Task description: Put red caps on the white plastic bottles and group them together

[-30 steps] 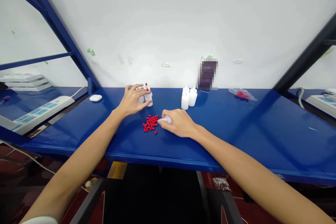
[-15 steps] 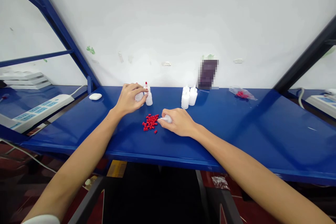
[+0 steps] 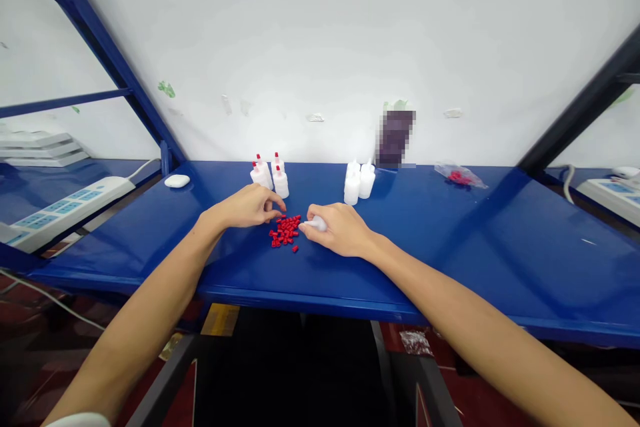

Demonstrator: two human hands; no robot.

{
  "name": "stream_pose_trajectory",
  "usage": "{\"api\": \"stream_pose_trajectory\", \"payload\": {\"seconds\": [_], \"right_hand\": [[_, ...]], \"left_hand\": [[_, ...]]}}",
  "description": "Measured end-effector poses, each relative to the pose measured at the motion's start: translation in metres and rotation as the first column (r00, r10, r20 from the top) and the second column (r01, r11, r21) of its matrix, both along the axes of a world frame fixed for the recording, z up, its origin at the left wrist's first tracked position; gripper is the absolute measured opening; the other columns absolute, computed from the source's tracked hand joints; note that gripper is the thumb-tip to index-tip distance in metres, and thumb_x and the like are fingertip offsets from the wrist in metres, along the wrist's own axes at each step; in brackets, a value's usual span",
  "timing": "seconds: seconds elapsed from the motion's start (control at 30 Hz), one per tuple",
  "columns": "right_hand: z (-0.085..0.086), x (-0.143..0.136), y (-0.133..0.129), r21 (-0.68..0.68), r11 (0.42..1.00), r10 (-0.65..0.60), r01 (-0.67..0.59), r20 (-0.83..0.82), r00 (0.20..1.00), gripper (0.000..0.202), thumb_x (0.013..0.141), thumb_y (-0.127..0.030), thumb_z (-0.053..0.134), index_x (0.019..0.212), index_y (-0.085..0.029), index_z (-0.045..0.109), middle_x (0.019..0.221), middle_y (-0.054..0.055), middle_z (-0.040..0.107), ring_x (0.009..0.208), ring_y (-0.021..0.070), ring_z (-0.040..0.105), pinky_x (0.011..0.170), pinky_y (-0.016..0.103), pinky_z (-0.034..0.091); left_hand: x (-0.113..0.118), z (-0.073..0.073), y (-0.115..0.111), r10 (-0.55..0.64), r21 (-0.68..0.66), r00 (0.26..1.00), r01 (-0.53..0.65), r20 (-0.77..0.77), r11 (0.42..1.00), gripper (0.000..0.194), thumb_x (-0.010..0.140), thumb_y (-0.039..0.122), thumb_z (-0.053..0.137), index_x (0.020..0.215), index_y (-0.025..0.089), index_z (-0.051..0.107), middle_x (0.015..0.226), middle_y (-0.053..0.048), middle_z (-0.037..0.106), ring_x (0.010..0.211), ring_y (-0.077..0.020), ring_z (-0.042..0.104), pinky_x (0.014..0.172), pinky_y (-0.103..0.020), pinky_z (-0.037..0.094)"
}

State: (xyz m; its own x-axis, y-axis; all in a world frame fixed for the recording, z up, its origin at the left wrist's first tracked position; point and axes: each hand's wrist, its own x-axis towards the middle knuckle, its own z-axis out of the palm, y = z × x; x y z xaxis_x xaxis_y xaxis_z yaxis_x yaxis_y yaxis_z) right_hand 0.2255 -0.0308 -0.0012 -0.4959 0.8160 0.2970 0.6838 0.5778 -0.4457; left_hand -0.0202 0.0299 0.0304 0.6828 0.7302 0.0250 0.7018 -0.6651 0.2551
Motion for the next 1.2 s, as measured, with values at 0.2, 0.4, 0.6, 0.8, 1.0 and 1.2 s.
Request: {"api": "stream_pose_trajectory", "payload": {"seconds": [0.2, 0.4, 0.6, 0.8, 1.0, 1.2], "right_hand": [[0.000, 0.000, 0.000, -0.007, 1.000, -0.001, 0.002, 0.006, 1.000, 0.031, 0.092, -0.048, 0.052, 0.084, -0.020, 0.061, 0.070, 0.002, 0.063, 0.063, 0.0156, 0.053, 0.061, 0.028, 0.029], [-0.001, -0.001, 0.001, -0.010, 1.000, -0.010, 0.010, 0.003, 1.000, 0.032, 0.092, -0.049, 0.052, 0.083, -0.020, 0.060, 0.069, 0.001, 0.062, 0.062, 0.0155, 0.051, 0.061, 0.028, 0.029], [-0.005, 0.001, 0.008, -0.141, 0.989, -0.002, -0.051, -0.350, 0.937, 0.043, 0.093, -0.055, 0.046, 0.070, -0.020, 0.053, 0.061, 0.000, 0.053, 0.057, 0.0141, 0.048, 0.059, 0.028, 0.035], [-0.017, 0.000, 0.018, -0.349, 0.923, -0.118, -0.162, -0.657, 0.744, 0.060, 0.094, -0.065, 0.032, 0.064, -0.019, 0.056, 0.052, 0.000, 0.052, 0.048, 0.0136, 0.049, 0.052, 0.028, 0.036], [-0.011, -0.005, 0.012, -0.291, 0.948, -0.093, -0.132, -0.647, 0.756, 0.068, 0.090, -0.075, 0.036, 0.061, -0.017, 0.059, 0.051, 0.001, 0.053, 0.047, 0.0125, 0.048, 0.050, 0.027, 0.035], [-0.010, -0.004, 0.013, -0.301, 0.931, -0.063, -0.206, -0.688, 0.723, 0.061, 0.088, -0.070, 0.047, 0.063, -0.017, 0.060, 0.047, -0.001, 0.050, 0.044, 0.0117, 0.046, 0.047, 0.027, 0.036]], "left_hand": [[0.005, -0.002, 0.000, -0.023, -0.042, 1.000, 0.022, -0.010, 0.999, 0.026, 0.081, 0.014, 0.061, 0.100, 0.018, 0.078, 0.062, -0.001, 0.070, 0.058, -0.0145, 0.063, 0.060, -0.025, 0.042], [0.005, -0.009, 0.005, -0.040, -0.039, 0.998, 0.041, 0.041, 0.998, 0.023, 0.082, 0.012, 0.059, 0.096, 0.016, 0.077, 0.059, 0.000, 0.067, 0.053, -0.0126, 0.059, 0.057, -0.024, 0.040], [0.032, -0.014, -0.015, 0.045, -0.153, 0.810, 0.056, 0.584, 0.987, 0.019, 0.090, 0.031, 0.062, 0.100, 0.015, 0.066, 0.059, 0.003, 0.063, 0.040, -0.0068, 0.050, 0.044, -0.020, 0.038], [0.065, -0.025, -0.030, 0.142, -0.354, 0.504, 0.353, 0.852, 0.866, 0.033, 0.086, 0.042, 0.071, 0.102, 0.016, 0.061, 0.062, 0.005, 0.058, 0.037, -0.0035, 0.048, 0.037, -0.016, 0.036], [0.074, -0.034, -0.031, 0.203, -0.403, 0.445, 0.418, 0.872, 0.814, 0.036, 0.085, 0.044, 0.073, 0.103, 0.017, 0.060, 0.063, 0.007, 0.056, 0.036, -0.0027, 0.046, 0.034, -0.015, 0.031], [0.076, -0.037, -0.030, 0.227, -0.422, 0.421, 0.458, 0.878, 0.782, 0.042, 0.083, 0.049, 0.073, 0.105, 0.018, 0.054, 0.062, 0.008, 0.053, 0.038, -0.0039, 0.046, 0.036, -0.016, 0.032]]}}
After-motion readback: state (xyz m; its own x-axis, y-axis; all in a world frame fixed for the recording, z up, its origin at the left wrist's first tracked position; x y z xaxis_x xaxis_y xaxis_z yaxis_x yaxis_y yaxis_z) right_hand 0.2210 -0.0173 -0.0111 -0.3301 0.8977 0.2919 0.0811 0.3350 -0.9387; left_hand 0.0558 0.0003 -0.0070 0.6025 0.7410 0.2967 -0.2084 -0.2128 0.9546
